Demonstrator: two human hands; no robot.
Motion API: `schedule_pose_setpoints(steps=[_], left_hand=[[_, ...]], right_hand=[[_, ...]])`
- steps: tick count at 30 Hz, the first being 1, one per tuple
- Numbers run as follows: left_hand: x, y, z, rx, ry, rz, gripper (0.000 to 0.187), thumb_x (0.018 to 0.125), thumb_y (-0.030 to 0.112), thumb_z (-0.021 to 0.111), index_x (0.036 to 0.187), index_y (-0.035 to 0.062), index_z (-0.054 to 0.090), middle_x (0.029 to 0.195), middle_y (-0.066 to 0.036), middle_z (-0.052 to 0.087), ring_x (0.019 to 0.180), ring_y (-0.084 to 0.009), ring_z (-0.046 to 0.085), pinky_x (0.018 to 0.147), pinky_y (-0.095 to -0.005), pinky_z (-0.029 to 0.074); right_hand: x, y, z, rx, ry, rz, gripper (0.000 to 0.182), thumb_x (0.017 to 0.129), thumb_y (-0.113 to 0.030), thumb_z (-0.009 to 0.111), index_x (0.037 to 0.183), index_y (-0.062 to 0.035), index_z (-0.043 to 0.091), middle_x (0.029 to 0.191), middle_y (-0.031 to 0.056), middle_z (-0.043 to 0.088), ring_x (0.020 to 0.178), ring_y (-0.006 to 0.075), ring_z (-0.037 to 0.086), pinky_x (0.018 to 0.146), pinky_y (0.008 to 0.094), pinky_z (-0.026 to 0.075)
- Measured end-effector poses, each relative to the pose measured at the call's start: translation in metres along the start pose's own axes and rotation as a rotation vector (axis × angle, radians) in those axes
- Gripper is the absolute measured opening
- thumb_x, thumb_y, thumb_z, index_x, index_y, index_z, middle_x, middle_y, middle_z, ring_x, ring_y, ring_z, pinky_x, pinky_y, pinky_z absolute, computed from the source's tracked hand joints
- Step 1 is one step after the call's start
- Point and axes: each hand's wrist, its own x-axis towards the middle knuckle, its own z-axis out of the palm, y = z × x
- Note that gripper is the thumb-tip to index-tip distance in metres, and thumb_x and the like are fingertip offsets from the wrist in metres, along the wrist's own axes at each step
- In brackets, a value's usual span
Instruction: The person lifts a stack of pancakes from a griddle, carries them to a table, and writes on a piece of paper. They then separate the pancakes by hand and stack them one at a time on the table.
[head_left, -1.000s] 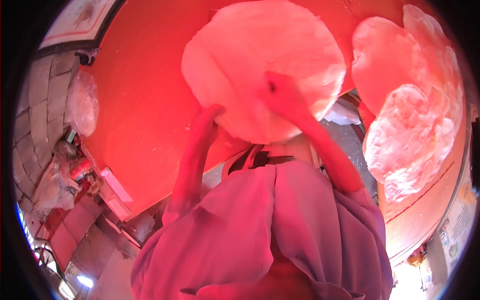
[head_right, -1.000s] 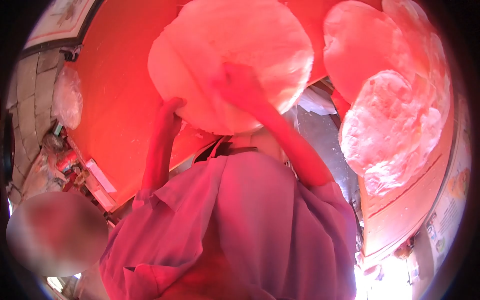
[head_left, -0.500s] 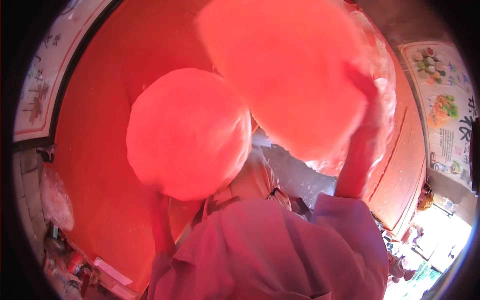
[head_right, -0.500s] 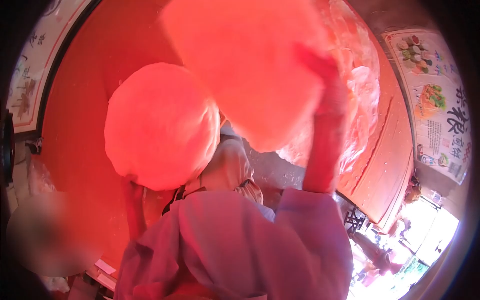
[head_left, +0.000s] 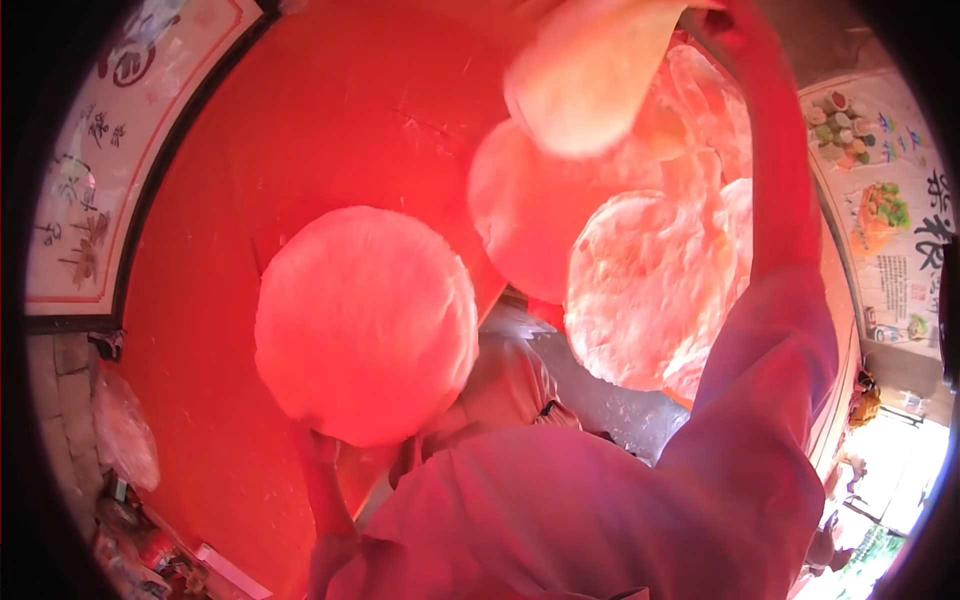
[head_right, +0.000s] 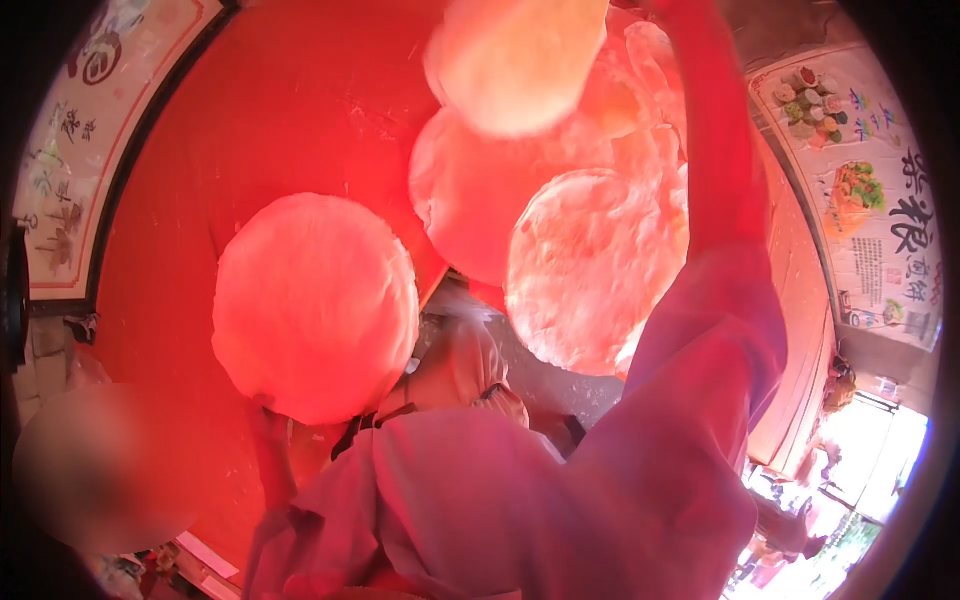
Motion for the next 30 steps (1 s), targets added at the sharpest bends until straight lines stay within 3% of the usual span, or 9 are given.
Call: schedule_pose_setpoints(steps=[2, 5, 9, 15, 18, 21, 24, 26, 30], left_hand=[[-0.002, 0.0, -0.022, -0.037, -0.02, -0.009, 0.053, 0.075, 0.002, 0.056, 0.127, 0.0022, 0.046, 0.117, -0.009, 0.056, 0.1, -0.0263, 0.058, 0.078, -0.0371, 0.052], [-0.009, 0.002, -0.011, -0.018, -0.011, 0.007, 0.052, 0.077, 0.005, 0.056, 0.129, 0.0017, 0.044, 0.12, -0.01, 0.055, 0.103, -0.0269, 0.057, 0.081, -0.0383, 0.051], [-0.021, 0.009, 0.049, 0.056, 0.008, 0.058, 0.051, 0.082, 0.012, 0.056, 0.13, 0.0003, 0.042, 0.123, -0.012, 0.054, 0.108, -0.0276, 0.055, 0.086, -0.04, 0.048], [-0.031, 0.012, 0.128, 0.153, -0.007, 0.125, 0.052, 0.089, 0.021, 0.056, 0.133, -0.0017, 0.04, 0.129, -0.015, 0.052, 0.115, -0.0285, 0.053, 0.094, -0.0427, 0.044], [-0.02, 0.022, 0.119, 0.621, 0.129, 0.018, 0.058, 0.088, 0.025, 0.06, 0.135, -0.0022, 0.037, 0.128, -0.016, 0.051, 0.118, -0.0279, 0.05, 0.097, -0.0415, 0.041], [-0.022, 0.012, 0.195, 0.575, 0.076, 0.14, 0.06, 0.088, 0.026, 0.061, 0.134, -0.0031, 0.037, 0.127, -0.017, 0.05, 0.12, -0.0283, 0.048, 0.1, -0.0417, 0.037], [-0.024, 0.013, 0.176, 0.485, 0.022, 0.094, 0.06, 0.091, 0.028, 0.056, 0.137, -0.0018, 0.033, 0.134, -0.015, 0.044, 0.125, -0.0284, 0.044, 0.102, -0.042, 0.037], [-0.026, 0.009, 0.177, 0.403, 0.079, 0.107, 0.058, 0.088, 0.023, 0.059, 0.134, -0.0047, 0.036, 0.128, -0.016, 0.049, 0.119, -0.0289, 0.048, 0.099, -0.0424, 0.038], [-0.031, 0.014, 0.149, 0.293, 0.101, 0.076, 0.053, 0.088, 0.021, 0.059, 0.131, -0.0046, 0.04, 0.124, -0.016, 0.053, 0.113, -0.0284, 0.053, 0.093, -0.0413, 0.042]], right_hand=[[0.004, -0.041, 0.014, -0.071, 0.041, -0.032, 0.011, 0.079, 0.001, 0.056, 0.088, -0.0025, 0.062, 0.084, 0.0125, 0.067, 0.075, 0.0248, 0.067, 0.062, 0.0338, 0.056], [0.041, -0.037, -0.056, 0.082, 0.078, -0.088, 0.015, 0.08, -0.001, 0.057, 0.093, -0.0008, 0.063, 0.085, 0.0123, 0.068, 0.075, 0.0259, 0.067, 0.066, 0.0334, 0.056], [-0.062, 0.041, -0.039, -0.149, -0.242, 0.122, 0.035, 0.084, -0.013, 0.065, 0.115, -0.0019, 0.055, 0.102, 0.0078, 0.063, 0.092, 0.0188, 0.061, 0.079, 0.0297, 0.051], [-0.26, 0.282, 0.161, -0.258, -0.499, 0.372, 0.037, 0.083, -0.015, 0.066, 0.115, 0.0009, 0.055, 0.1, 0.0112, 0.065, 0.09, 0.0222, 0.063, 0.077, 0.0341, 0.05], [-0.369, 0.31, 0.292, -0.221, -0.685, 0.322, 0.039, 0.083, -0.016, 0.066, 0.115, 0.0023, 0.055, 0.098, 0.0129, 0.066, 0.09, 0.0239, 0.063, 0.076, 0.0363, 0.05], [-0.397, 0.233, 0.335, -0.287, -0.815, -0.099, 0.051, 0.073, -0.025, 0.072, 0.118, -0.0053, 0.057, 0.1, 0.0144, 0.064, 0.094, 0.0263, 0.061, 0.079, 0.0342, 0.047], [-0.398, 0.218, 0.343, -0.487, -0.838, 0.154, 0.046, 0.07, -0.025, 0.072, 0.109, -0.0029, 0.061, 0.091, 0.0185, 0.064, 0.086, 0.031, 0.063, 0.074, 0.0369, 0.048], [-0.398, 0.274, 0.337, -0.463, -0.9, 0.454, 0.032, 0.074, -0.017, 0.066, 0.104, -0.0049, 0.063, 0.095, 0.0157, 0.064, 0.094, 0.0301, 0.062, 0.076, 0.0356, 0.048], [-0.418, 0.34, 0.346, -0.488, -0.691, 0.223, 0.044, 0.062, -0.022, 0.071, 0.102, -0.0043, 0.064, 0.084, 0.0187, 0.064, 0.082, 0.0332, 0.063, 0.069, 0.039, 0.049]])
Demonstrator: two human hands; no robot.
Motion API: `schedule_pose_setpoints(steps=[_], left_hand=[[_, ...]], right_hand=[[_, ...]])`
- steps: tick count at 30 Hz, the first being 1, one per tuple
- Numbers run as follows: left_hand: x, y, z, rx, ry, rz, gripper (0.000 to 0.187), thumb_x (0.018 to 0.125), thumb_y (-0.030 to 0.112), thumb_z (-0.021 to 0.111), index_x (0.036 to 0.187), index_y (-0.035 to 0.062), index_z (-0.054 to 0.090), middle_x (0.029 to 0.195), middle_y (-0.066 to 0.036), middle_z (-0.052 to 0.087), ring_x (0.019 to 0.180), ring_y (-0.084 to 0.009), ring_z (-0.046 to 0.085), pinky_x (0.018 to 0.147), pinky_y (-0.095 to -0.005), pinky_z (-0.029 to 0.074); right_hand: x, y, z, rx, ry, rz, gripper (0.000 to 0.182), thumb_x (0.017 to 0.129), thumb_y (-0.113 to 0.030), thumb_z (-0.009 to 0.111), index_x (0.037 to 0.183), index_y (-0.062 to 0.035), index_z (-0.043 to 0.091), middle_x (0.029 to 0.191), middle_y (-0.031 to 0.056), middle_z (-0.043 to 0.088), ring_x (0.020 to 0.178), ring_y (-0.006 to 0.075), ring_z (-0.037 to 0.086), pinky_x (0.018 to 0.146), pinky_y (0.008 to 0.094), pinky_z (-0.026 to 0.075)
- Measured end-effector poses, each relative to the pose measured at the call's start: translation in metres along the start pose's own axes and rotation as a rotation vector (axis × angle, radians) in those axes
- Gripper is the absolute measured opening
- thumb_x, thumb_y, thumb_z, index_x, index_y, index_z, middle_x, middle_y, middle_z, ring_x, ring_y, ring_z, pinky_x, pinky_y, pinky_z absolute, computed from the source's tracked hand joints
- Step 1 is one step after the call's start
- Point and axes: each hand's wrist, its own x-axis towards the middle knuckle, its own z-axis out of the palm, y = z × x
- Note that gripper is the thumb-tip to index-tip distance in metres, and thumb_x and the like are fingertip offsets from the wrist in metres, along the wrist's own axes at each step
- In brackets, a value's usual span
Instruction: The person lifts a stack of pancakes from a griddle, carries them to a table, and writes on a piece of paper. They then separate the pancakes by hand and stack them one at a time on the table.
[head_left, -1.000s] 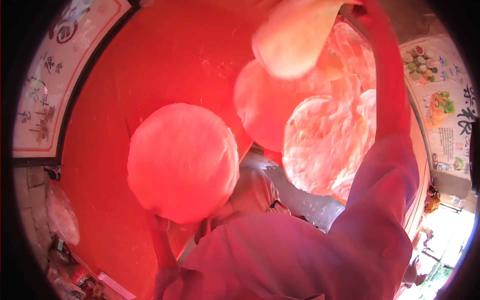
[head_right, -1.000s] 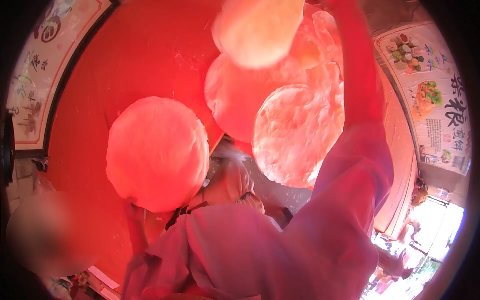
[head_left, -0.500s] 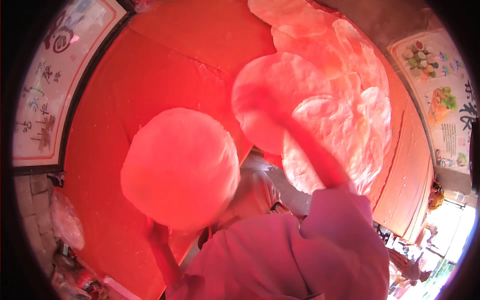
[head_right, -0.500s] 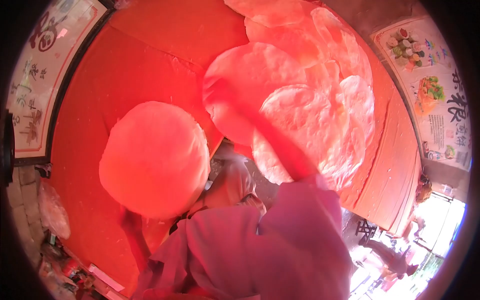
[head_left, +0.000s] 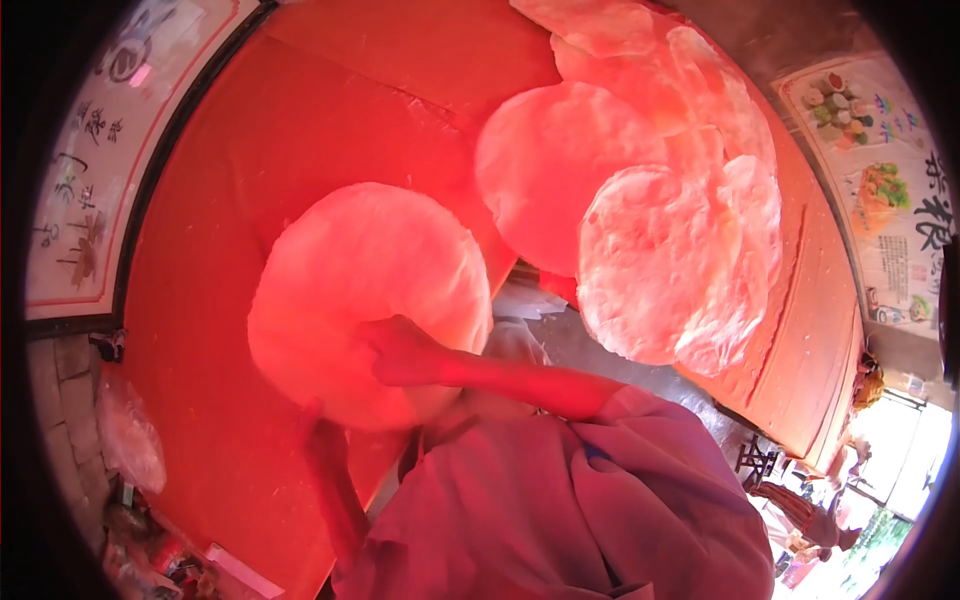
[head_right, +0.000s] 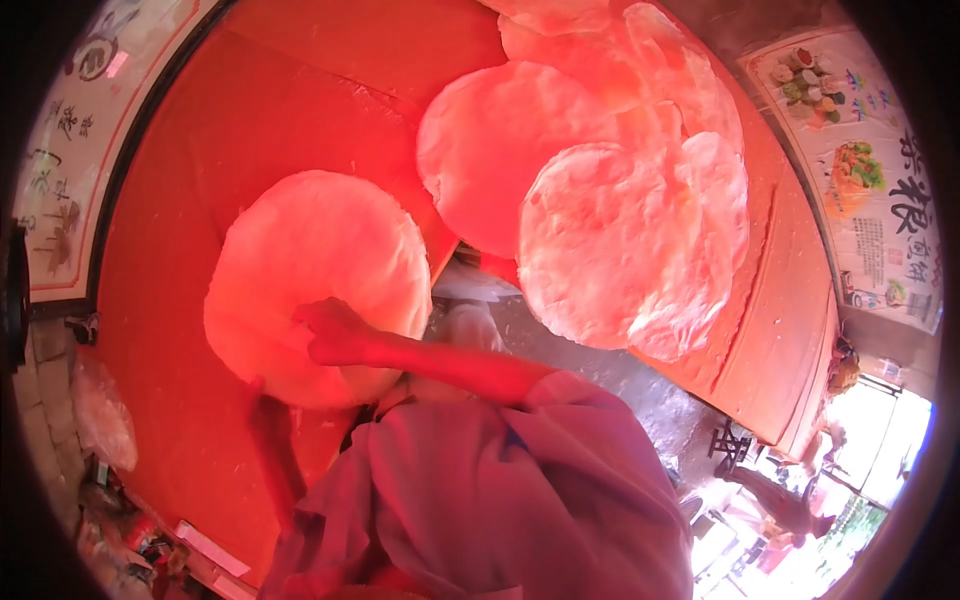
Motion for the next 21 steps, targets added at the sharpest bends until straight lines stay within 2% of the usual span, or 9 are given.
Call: schedule_pose_setpoints(steps=[4, 6, 8, 10, 12, 16, 19, 20, 21], left_hand=[[0.005, -0.011, -0.012, -0.003, 0.001, -0.029, 0.054, 0.088, 0.021, 0.059, 0.131, -0.0041, 0.04, 0.124, -0.016, 0.053, 0.113, -0.0278, 0.052, 0.094, -0.0407, 0.042], [0.007, -0.013, -0.017, -0.006, -0.001, -0.038, 0.054, 0.088, 0.02, 0.06, 0.131, -0.0039, 0.04, 0.124, -0.016, 0.053, 0.114, -0.0275, 0.052, 0.094, -0.0405, 0.042], [0.01, -0.016, -0.02, -0.001, -0.007, -0.049, 0.054, 0.087, 0.02, 0.06, 0.131, -0.0036, 0.04, 0.125, -0.015, 0.052, 0.114, -0.0272, 0.052, 0.094, -0.0402, 0.043], [0.012, -0.017, -0.021, 0.0, -0.012, -0.063, 0.054, 0.087, 0.02, 0.06, 0.132, -0.0034, 0.039, 0.125, -0.015, 0.052, 0.114, -0.0268, 0.052, 0.094, -0.0399, 0.043], [0.013, -0.018, -0.022, 0.007, -0.013, -0.073, 0.054, 0.087, 0.019, 0.061, 0.132, -0.0031, 0.039, 0.125, -0.015, 0.052, 0.114, -0.0265, 0.052, 0.094, -0.0396, 0.043], [0.015, -0.019, -0.02, 0.014, -0.018, -0.085, 0.055, 0.087, 0.018, 0.062, 0.132, -0.0026, 0.039, 0.125, -0.015, 0.052, 0.115, -0.0259, 0.052, 0.094, -0.039, 0.043], [0.017, -0.019, -0.018, 0.015, -0.017, -0.092, 0.055, 0.086, 0.018, 0.062, 0.132, -0.0022, 0.039, 0.126, -0.014, 0.052, 0.115, -0.0254, 0.052, 0.095, -0.0386, 0.043], [0.016, -0.019, -0.019, 0.015, -0.015, -0.094, 0.055, 0.086, 0.018, 0.062, 0.132, -0.0021, 0.039, 0.126, -0.014, 0.052, 0.115, -0.0253, 0.052, 0.095, -0.0384, 0.043], [0.016, -0.018, -0.019, 0.014, -0.011, -0.092, 0.055, 0.086, 0.018, 0.063, 0.132, -0.002, 0.039, 0.126, -0.014, 0.052, 0.116, -0.0251, 0.052, 0.095, -0.0383, 0.043]], right_hand=[[-0.013, -0.036, 0.011, -0.412, 0.083, 0.01, 0.035, 0.067, -0.02, 0.066, 0.097, -0.0034, 0.063, 0.084, 0.0197, 0.065, 0.075, 0.0341, 0.062, 0.065, 0.0409, 0.048], [-0.019, -0.053, -0.009, -0.329, 0.013, 0.094, 0.031, 0.071, -0.024, 0.066, 0.096, -0.0053, 0.064, 0.084, 0.0146, 0.064, 0.074, 0.0283, 0.06, 0.065, 0.0376, 0.047], [0.01, -0.048, -0.055, 0.038, -0.08, 0.274, 0.028, 0.077, -0.032, 0.067, 0.095, -0.01, 0.067, 0.082, 0.0039, 0.063, 0.076, 0.0145, 0.057, 0.068, 0.0297, 0.046], [0.017, -0.05, -0.102, 0.45, 0.024, 0.367, 0.023, 0.083, -0.03, 0.067, 0.096, -0.0116, 0.069, 0.083, -0.0052, 0.062, 0.074, 0.0027, 0.054, 0.065, 0.0214, 0.044], [0.041, -0.059, -0.157, 0.32, 0.08, 0.112, 0.022, 0.088, -0.019, 0.062, 0.105, -0.0048, 0.064, 0.095, -0.0008, 0.063, 0.083, 0.0061, 0.057, 0.07, 0.0254, 0.047], [0.048, -0.115, -0.255, 0.302, 0.26, -0.19, 0.023, 0.087, -0.017, 0.063, 0.107, -0.0047, 0.063, 0.097, 0.0003, 0.063, 0.085, 0.0084, 0.058, 0.071, 0.026, 0.048], [0.021, -0.145, -0.318, -0.218, 0.497, -0.623, 0.025, 0.086, -0.015, 0.064, 0.109, -0.0047, 0.062, 0.099, 0.0011, 0.063, 0.086, 0.01, 0.059, 0.072, 0.0265, 0.049], [0.012, -0.143, -0.338, -0.159, 0.563, -0.629, 0.026, 0.086, -0.015, 0.065, 0.109, -0.0046, 0.061, 0.1, 0.0013, 0.063, 0.087, 0.0106, 0.059, 0.073, 0.0266, 0.049], [0.012, -0.117, -0.379, 0.227, 0.504, -0.471, 0.026, 0.085, -0.012, 0.064, 0.109, -0.0045, 0.06, 0.099, 0.0023, 0.063, 0.087, 0.0127, 0.06, 0.072, 0.0277, 0.05]])
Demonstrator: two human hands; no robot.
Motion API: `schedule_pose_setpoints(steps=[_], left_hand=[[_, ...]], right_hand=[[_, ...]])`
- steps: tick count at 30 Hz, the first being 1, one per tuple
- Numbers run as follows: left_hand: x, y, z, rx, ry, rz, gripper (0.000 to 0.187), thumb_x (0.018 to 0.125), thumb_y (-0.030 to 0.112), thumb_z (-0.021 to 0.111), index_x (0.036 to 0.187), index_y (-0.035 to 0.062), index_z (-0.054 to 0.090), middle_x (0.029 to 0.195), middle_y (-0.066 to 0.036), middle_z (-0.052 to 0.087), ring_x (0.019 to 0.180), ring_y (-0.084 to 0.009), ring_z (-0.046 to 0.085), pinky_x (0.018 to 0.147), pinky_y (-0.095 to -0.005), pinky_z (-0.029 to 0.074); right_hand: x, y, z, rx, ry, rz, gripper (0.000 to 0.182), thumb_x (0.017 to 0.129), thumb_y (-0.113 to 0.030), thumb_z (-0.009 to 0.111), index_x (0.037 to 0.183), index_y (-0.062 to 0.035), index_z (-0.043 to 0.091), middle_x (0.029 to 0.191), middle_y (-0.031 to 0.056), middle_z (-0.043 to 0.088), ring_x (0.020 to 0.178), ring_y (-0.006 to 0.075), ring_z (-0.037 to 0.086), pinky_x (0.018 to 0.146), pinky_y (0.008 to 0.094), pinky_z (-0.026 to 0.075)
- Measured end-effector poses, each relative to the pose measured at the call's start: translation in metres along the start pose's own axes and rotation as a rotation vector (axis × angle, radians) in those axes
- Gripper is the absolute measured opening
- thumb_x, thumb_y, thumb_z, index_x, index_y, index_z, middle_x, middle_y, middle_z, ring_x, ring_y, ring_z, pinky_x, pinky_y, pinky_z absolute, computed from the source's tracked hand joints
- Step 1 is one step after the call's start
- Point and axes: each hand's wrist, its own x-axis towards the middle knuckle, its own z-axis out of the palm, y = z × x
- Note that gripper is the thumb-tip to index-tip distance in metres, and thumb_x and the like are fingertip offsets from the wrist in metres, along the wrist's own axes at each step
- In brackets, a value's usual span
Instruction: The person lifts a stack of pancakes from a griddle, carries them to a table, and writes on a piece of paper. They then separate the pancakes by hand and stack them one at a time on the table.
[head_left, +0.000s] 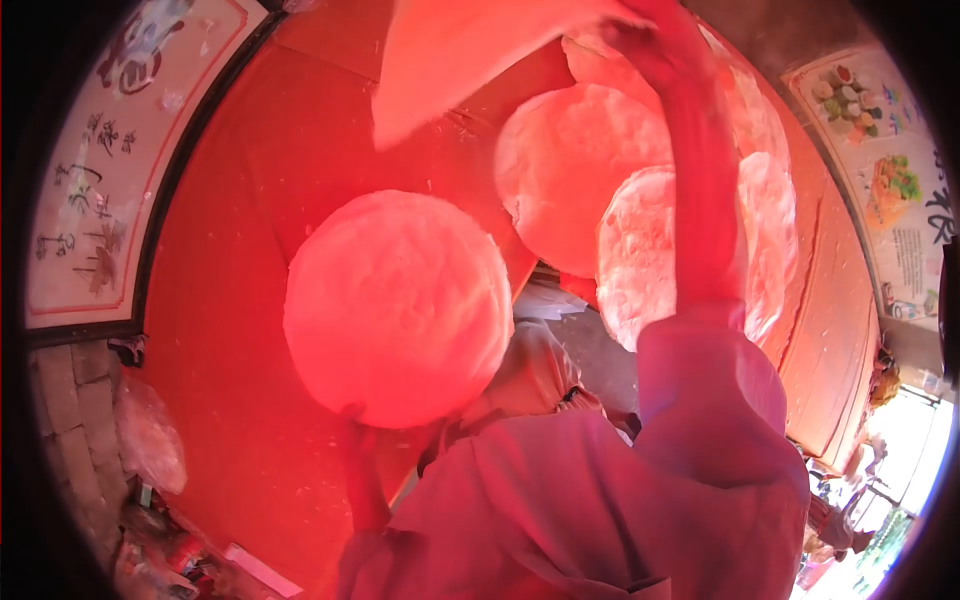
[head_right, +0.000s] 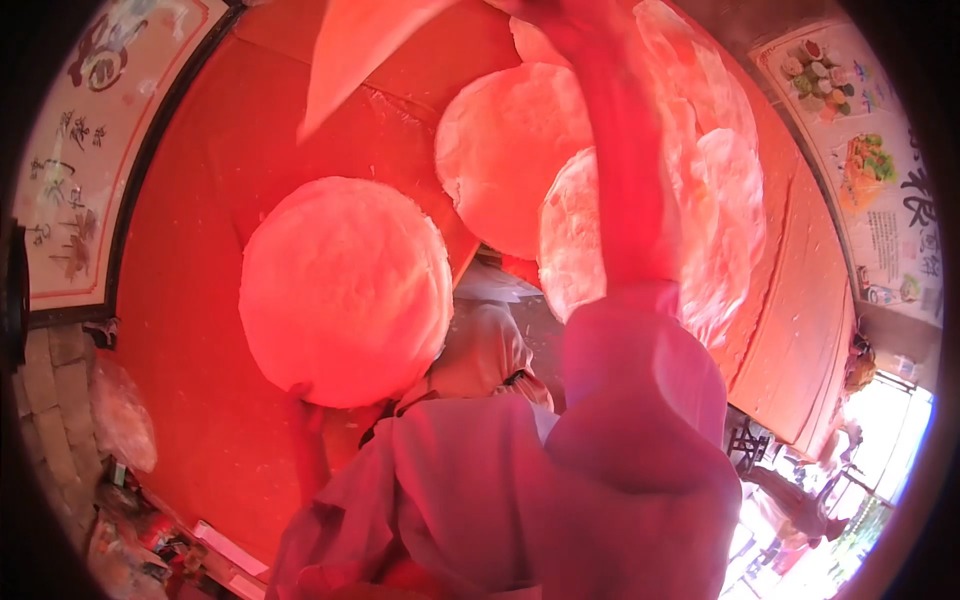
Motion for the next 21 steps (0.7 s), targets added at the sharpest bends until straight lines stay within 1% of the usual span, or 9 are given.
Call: schedule_pose_setpoints(steps=[1, 5, 9, 11, 12, 14, 15, 18, 21], left_hand=[[0.0, 0.0, -0.001, -0.002, 0.004, -0.001, 0.055, 0.086, 0.017, 0.063, 0.132, -0.0019, 0.039, 0.126, -0.014, 0.052, 0.116, -0.0249, 0.051, 0.095, -0.0381, 0.043], [-0.001, 0.0, -0.005, -0.007, 0.012, -0.003, 0.056, 0.086, 0.017, 0.063, 0.133, -0.0014, 0.039, 0.127, -0.013, 0.051, 0.116, -0.0243, 0.051, 0.095, -0.0376, 0.043], [-0.006, 0.002, -0.013, 0.0, 0.019, 0.001, 0.056, 0.085, 0.016, 0.064, 0.133, -0.0009, 0.039, 0.127, -0.013, 0.051, 0.117, -0.0237, 0.051, 0.095, -0.037, 0.043], [-0.007, 0.004, -0.017, 0.012, 0.022, 0.015, 0.057, 0.085, 0.016, 0.065, 0.133, -0.0006, 0.039, 0.127, -0.013, 0.051, 0.117, -0.0233, 0.051, 0.095, -0.0367, 0.043], [-0.008, 0.005, -0.018, 0.025, 0.023, 0.024, 0.057, 0.085, 0.015, 0.065, 0.133, -0.0005, 0.039, 0.128, -0.013, 0.051, 0.117, -0.0232, 0.051, 0.095, -0.0365, 0.043], [-0.002, 0.006, -0.018, 0.078, 0.009, 0.048, 0.057, 0.085, 0.015, 0.065, 0.133, -0.0003, 0.039, 0.128, -0.012, 0.051, 0.117, -0.0229, 0.051, 0.096, -0.0363, 0.043], [0.0, 0.005, -0.015, 0.113, 0.006, 0.066, 0.057, 0.085, 0.015, 0.065, 0.133, -0.0001, 0.039, 0.128, -0.012, 0.051, 0.117, -0.0227, 0.051, 0.096, -0.0361, 0.043], [-0.003, 0.011, 0.011, 0.171, -0.008, 0.109, 0.058, 0.084, 0.014, 0.066, 0.134, 0.0002, 0.039, 0.128, -0.012, 0.051, 0.118, -0.0222, 0.051, 0.096, -0.0357, 0.043], [-0.006, 0.025, 0.06, 0.189, 0.001, 0.118, 0.059, 0.084, 0.017, 0.066, 0.134, -0.0003, 0.038, 0.126, -0.011, 0.052, 0.114, -0.0205, 0.053, 0.093, -0.0341, 0.045]], right_hand=[[0.011, 0.019, -0.044, 0.344, 0.122, 0.224, 0.026, 0.085, -0.009, 0.064, 0.11, -0.0043, 0.059, 0.099, 0.0032, 0.063, 0.087, 0.0149, 0.061, 0.072, 0.0288, 0.051], [-0.061, 0.102, -0.109, 0.15, 0.471, 0.469, 0.024, 0.087, -0.009, 0.06, 0.11, -0.0027, 0.056, 0.099, 0.0129, 0.063, 0.084, 0.0261, 0.064, 0.074, 0.039, 0.056], [-0.156, 0.159, -0.07, 0.298, 0.415, 0.695, 0.029, 0.088, -0.011, 0.057, 0.115, -0.0006, 0.053, 0.106, 0.0215, 0.061, 0.088, 0.0343, 0.065, 0.08, 0.0453, 0.055], [-0.186, 0.199, -0.018, 0.19, 0.2, 0.589, 0.033, 0.089, -0.014, 0.057, 0.119, 0.0005, 0.051, 0.109, 0.0204, 0.061, 0.095, 0.0331, 0.063, 0.082, 0.0434, 0.054], [-0.202, 0.193, 0.046, -0.282, -0.144, -0.016, 0.036, 0.091, -0.017, 0.056, 0.122, 0.001, 0.051, 0.11, 0.0159, 0.062, 0.1, 0.0285, 0.062, 0.084, 0.0387, 0.052], [-0.193, 0.13, 0.124, 0.028, -0.571, 0.131, 0.044, 0.085, -0.019, 0.066, 0.121, 0.0015, 0.054, 0.109, 0.0138, 0.062, 0.102, 0.0213, 0.06, 0.084, 0.0316, 0.051], [-0.209, 0.124, 0.173, 0.53, -0.403, 0.759, 0.048, 0.081, -0.021, 0.07, 0.12, 0.0017, 0.055, 0.109, 0.0142, 0.062, 0.101, 0.0203, 0.06, 0.082, 0.0304, 0.051], [-0.219, 0.086, 0.255, -0.259, -0.637, 0.527, 0.062, 0.073, -0.025, 0.077, 0.123, 0.0026, 0.053, 0.108, 0.0153, 0.063, 0.097, 0.0208, 0.062, 0.08, 0.03, 0.051], [-0.235, 0.11, 0.266, -0.155, -0.573, 0.637, 0.064, 0.071, -0.025, 0.078, 0.124, 0.0006, 0.053, 0.102, 0.0145, 0.065, 0.092, 0.0208, 0.063, 0.077, 0.0302, 0.052]])
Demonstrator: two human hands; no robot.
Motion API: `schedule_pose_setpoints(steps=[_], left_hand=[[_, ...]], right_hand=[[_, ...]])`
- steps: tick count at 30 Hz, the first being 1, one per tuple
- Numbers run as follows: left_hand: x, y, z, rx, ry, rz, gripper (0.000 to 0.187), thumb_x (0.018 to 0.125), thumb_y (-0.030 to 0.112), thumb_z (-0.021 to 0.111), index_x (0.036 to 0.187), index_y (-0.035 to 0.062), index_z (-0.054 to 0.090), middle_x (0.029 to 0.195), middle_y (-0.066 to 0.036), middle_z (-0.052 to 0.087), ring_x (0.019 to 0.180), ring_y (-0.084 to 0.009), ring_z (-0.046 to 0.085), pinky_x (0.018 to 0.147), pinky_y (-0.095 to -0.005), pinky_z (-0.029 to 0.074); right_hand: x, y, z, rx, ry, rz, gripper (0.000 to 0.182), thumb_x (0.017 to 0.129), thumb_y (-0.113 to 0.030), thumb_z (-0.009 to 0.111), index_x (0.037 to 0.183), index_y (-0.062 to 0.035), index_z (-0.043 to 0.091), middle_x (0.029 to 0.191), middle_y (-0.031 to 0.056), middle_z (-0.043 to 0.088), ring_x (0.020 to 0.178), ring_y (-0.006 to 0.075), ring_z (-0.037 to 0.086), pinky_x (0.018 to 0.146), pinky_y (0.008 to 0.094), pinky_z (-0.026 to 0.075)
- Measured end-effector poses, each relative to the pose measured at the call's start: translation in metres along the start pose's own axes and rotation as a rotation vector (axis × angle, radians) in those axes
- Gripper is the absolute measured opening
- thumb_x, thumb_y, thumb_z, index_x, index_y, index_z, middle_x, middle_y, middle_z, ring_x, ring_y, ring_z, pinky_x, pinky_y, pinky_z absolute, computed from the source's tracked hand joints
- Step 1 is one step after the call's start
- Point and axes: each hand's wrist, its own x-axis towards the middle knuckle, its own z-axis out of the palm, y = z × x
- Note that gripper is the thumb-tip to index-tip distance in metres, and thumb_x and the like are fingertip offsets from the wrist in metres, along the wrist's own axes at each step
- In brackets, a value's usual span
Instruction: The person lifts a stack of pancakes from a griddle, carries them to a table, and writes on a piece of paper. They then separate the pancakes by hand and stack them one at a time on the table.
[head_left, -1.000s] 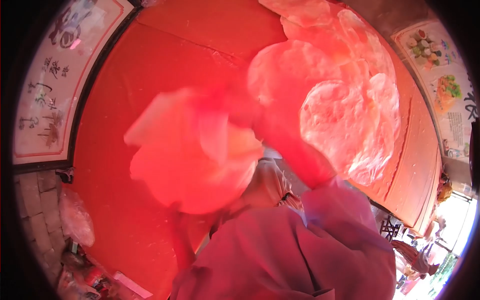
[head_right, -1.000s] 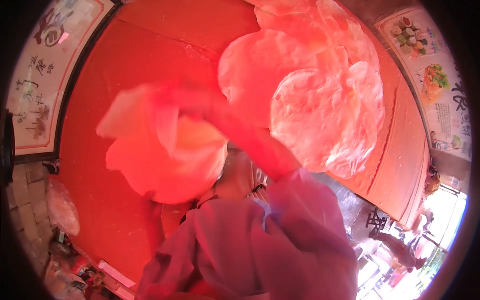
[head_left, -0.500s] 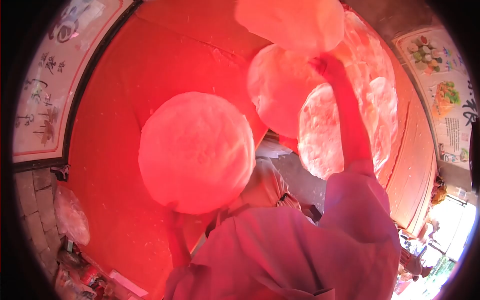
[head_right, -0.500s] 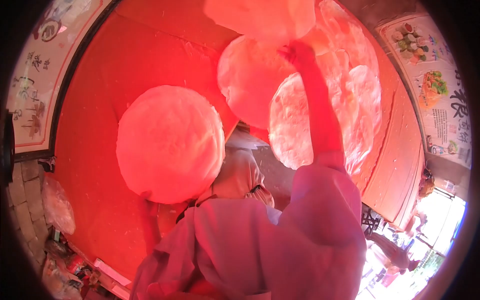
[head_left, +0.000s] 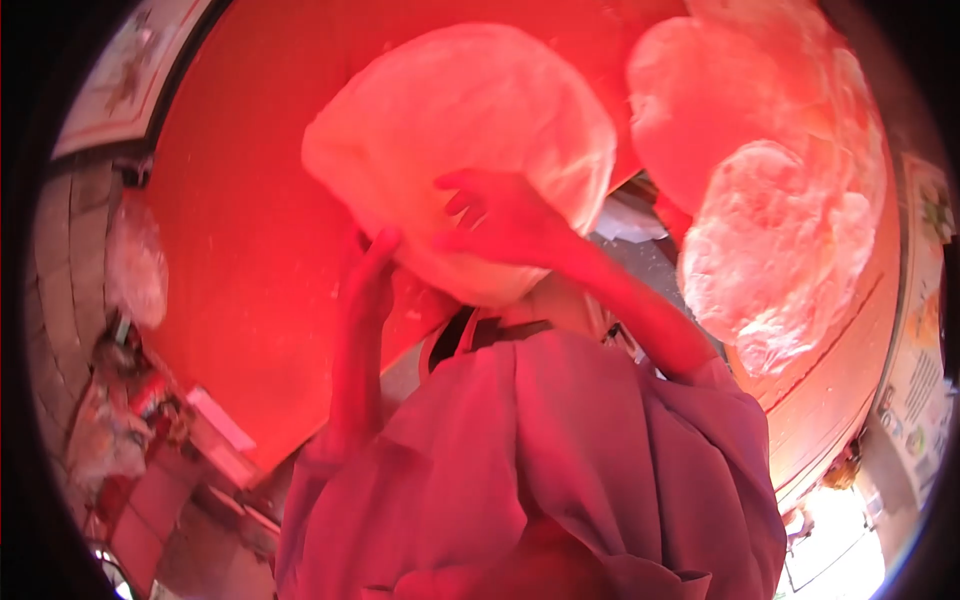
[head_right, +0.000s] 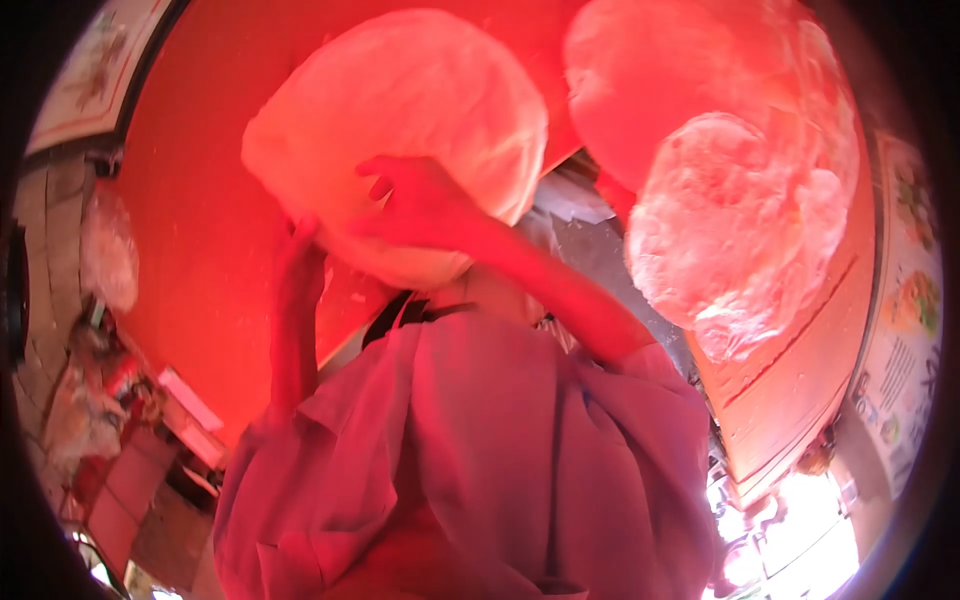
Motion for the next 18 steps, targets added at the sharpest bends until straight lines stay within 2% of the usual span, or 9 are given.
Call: schedule_pose_setpoints(steps=[1, 4, 7, 10, 13, 16, 18], left_hand=[[-0.001, 0.0, 0.002, 0.015, 0.019, -0.009, 0.06, 0.084, 0.018, 0.067, 0.134, -0.0001, 0.038, 0.125, -0.011, 0.053, 0.113, -0.0202, 0.054, 0.092, -0.0342, 0.045], [-0.001, 0.005, 0.005, 0.004, -0.011, -0.003, 0.061, 0.083, 0.02, 0.067, 0.134, 0.0008, 0.039, 0.123, -0.01, 0.053, 0.111, -0.0208, 0.055, 0.09, -0.0344, 0.047], [-0.001, 0.004, 0.006, 0.026, 0.058, -0.041, 0.061, 0.082, 0.02, 0.067, 0.134, 0.0021, 0.039, 0.121, -0.01, 0.054, 0.11, -0.0209, 0.056, 0.089, -0.0341, 0.047], [-0.003, 0.002, 0.004, 0.012, 0.112, -0.03, 0.06, 0.081, 0.017, 0.066, 0.133, 0.0032, 0.04, 0.119, -0.009, 0.055, 0.108, -0.0203, 0.056, 0.088, -0.0339, 0.048], [-0.003, 0.0, -0.005, -0.007, 0.091, -0.069, 0.059, 0.079, 0.013, 0.064, 0.132, 0.0029, 0.041, 0.118, -0.008, 0.055, 0.107, -0.0193, 0.056, 0.087, -0.0334, 0.047], [-0.002, -0.003, -0.011, -0.037, 0.084, -0.072, 0.057, 0.078, 0.008, 0.062, 0.131, 0.002, 0.042, 0.116, -0.008, 0.056, 0.106, -0.0188, 0.056, 0.087, -0.0326, 0.047], [-0.003, -0.005, -0.02, -0.067, 0.084, -0.072, 0.055, 0.078, 0.007, 0.06, 0.13, 0.0015, 0.043, 0.115, -0.007, 0.056, 0.105, -0.0184, 0.056, 0.087, -0.0317, 0.047]], right_hand=[[-0.002, -0.015, -0.005, 0.001, -0.032, 0.077, 0.058, 0.072, -0.022, 0.077, 0.122, -0.0004, 0.055, 0.097, 0.0128, 0.066, 0.088, 0.0187, 0.064, 0.076, 0.0291, 0.052], [-0.006, -0.022, 0.008, -0.08, 0.041, -0.044, 0.056, 0.07, -0.026, 0.076, 0.117, -0.0002, 0.058, 0.089, 0.0127, 0.066, 0.077, 0.0187, 0.063, 0.07, 0.0299, 0.052], [-0.002, -0.013, 0.009, -0.082, 0.014, -0.016, 0.049, 0.071, -0.022, 0.073, 0.113, -0.0015, 0.061, 0.087, 0.0119, 0.066, 0.078, 0.0182, 0.063, 0.071, 0.0299, 0.052], [0.001, -0.003, 0.002, -0.003, 0.096, 0.083, 0.044, 0.072, -0.021, 0.072, 0.111, -0.0026, 0.063, 0.085, 0.0122, 0.067, 0.075, 0.018, 0.063, 0.07, 0.03, 0.051], [0.002, 0.005, 0.008, 0.029, 0.194, 0.049, 0.039, 0.077, -0.008, 0.069, 0.112, 0.0045, 0.058, 0.084, 0.0031, 0.063, 0.073, 0.0098, 0.059, 0.064, 0.0244, 0.05], [0.007, 0.002, 0.02, 0.076, 0.138, 0.106, 0.03, 0.075, -0.017, 0.07, 0.1, -0.0001, 0.066, 0.081, 0.0086, 0.067, 0.069, 0.0157, 0.062, 0.063, 0.0271, 0.049], [0.011, 0.008, 0.01, 0.249, 0.07, 0.197, 0.026, 0.077, -0.018, 0.071, 0.095, 0.0, 0.067, 0.08, 0.0061, 0.066, 0.069, 0.0135, 0.061, 0.061, 0.0263, 0.048]])
